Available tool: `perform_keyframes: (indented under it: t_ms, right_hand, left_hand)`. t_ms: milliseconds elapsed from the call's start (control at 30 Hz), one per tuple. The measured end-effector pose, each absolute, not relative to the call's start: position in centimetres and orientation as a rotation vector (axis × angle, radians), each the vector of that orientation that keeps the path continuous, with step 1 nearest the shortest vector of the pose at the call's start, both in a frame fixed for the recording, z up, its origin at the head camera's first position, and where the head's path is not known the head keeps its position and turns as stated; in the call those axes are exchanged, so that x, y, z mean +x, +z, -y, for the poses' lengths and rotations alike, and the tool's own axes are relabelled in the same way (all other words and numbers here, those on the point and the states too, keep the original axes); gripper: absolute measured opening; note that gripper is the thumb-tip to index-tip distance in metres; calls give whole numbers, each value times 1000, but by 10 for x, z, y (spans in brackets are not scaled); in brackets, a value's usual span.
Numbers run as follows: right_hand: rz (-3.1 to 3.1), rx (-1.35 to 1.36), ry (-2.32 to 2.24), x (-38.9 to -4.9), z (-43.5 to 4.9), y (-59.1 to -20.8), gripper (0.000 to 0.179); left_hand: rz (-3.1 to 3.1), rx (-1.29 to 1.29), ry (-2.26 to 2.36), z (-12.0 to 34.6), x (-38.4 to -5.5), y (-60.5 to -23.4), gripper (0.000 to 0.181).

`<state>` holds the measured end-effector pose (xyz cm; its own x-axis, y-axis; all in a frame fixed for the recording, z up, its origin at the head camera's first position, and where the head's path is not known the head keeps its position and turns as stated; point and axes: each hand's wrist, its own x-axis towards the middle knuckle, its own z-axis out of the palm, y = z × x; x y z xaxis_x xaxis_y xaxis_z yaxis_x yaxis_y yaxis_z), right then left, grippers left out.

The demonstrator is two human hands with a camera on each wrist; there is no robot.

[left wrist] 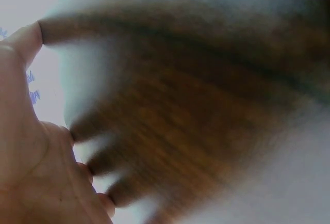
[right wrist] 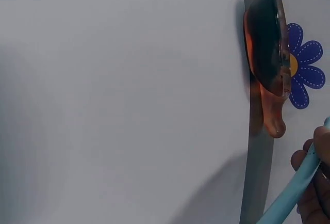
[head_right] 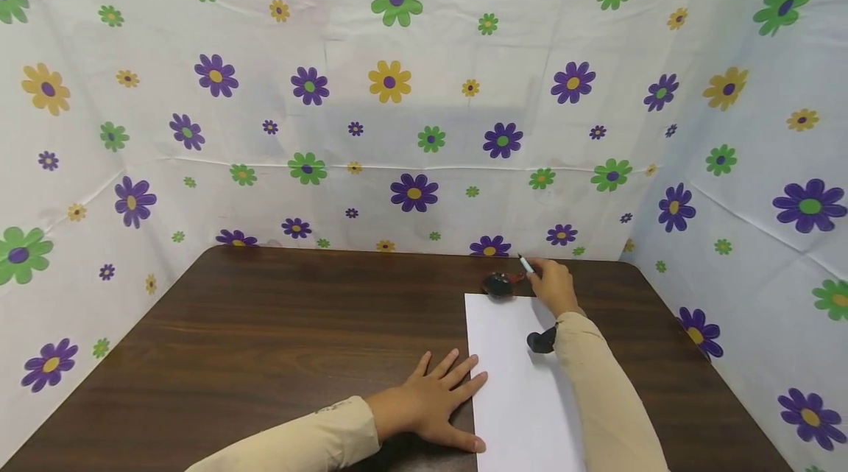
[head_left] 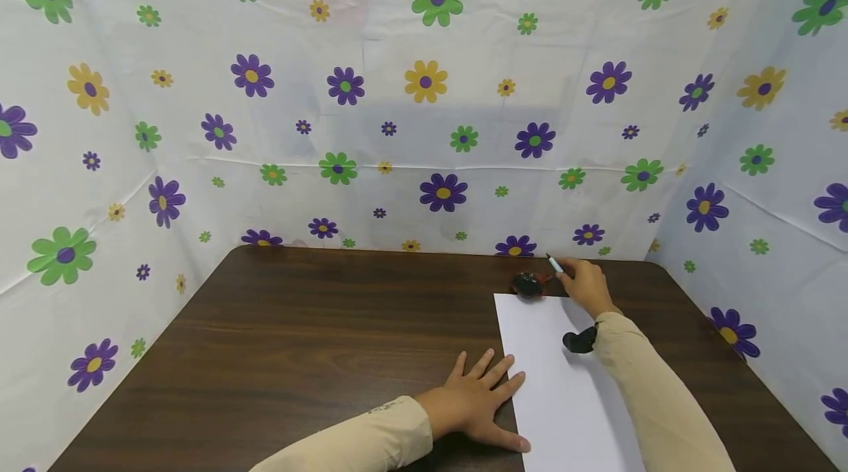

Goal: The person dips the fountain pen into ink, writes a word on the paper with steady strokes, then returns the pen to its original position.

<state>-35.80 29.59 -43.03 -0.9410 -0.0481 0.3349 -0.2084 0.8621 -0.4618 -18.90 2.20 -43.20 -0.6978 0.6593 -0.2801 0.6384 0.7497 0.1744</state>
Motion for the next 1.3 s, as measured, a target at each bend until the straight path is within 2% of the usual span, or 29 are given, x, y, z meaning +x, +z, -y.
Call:
perform_keyframes:
  t_ms: [267,567,700,1133,1300]
  right_hand:
    - [2689,223,812,-353,-295,-423,35]
    - [2503,214,1388,-353,-294,-423,39]
    - [2431,191,1468,-353,-294,-424,42]
    - [2305,8,1668,-349,-292,-425,35]
    - [2331,51,1660,-347,-293,-428,28]
  left_hand:
    - [-2621,1008,107,-21,-188,-429,88]
    - [-2622,1013,101,-20,-188,-430,87]
    - [-2624,1019,105,-20,-188,-430,87]
    - [-2612,1019,118,-21,-188,-427,88]
    - [-2612,1023,114,-21,-189,-428,88]
